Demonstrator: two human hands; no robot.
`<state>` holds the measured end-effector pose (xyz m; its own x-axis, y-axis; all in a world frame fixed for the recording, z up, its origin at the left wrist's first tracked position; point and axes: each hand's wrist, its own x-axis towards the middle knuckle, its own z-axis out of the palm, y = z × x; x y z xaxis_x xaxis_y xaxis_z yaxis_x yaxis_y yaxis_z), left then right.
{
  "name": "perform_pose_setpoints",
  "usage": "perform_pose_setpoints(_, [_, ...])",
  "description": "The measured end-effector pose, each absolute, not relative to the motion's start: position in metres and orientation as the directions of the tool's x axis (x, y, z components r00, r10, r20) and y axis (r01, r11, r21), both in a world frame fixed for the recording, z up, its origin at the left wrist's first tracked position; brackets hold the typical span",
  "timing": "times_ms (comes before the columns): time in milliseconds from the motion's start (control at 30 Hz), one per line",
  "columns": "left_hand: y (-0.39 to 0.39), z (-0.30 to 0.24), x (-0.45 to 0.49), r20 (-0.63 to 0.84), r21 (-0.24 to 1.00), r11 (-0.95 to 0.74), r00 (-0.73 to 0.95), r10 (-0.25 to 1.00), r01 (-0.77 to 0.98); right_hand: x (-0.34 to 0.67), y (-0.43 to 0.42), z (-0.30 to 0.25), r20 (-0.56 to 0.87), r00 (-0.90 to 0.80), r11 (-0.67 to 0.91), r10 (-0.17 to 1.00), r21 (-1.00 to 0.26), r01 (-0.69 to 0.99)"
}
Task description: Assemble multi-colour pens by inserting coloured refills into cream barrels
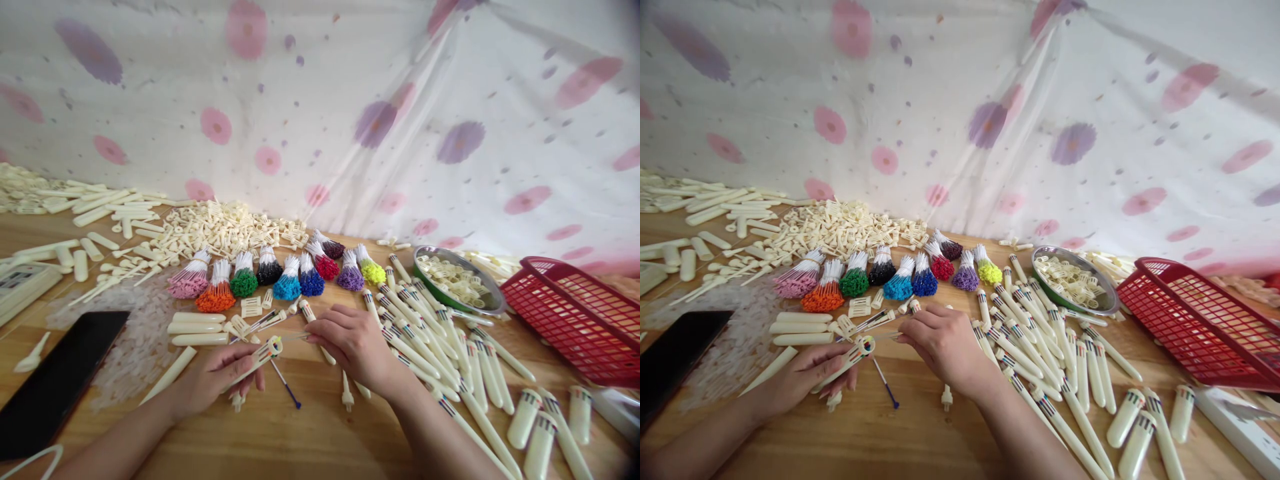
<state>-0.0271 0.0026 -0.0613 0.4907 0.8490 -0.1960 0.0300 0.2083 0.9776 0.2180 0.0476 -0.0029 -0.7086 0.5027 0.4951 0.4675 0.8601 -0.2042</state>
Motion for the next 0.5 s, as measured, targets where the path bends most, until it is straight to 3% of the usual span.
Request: perform_pose_setpoints(500, [0.0016, -0.0612, -0.027, -0.198, 0.977, 0.212, 0.502, 0.842, 0.031, 0.2161, 0.0476, -0.003, 0.475, -0.729, 0.866, 0.494, -0.193, 0.461])
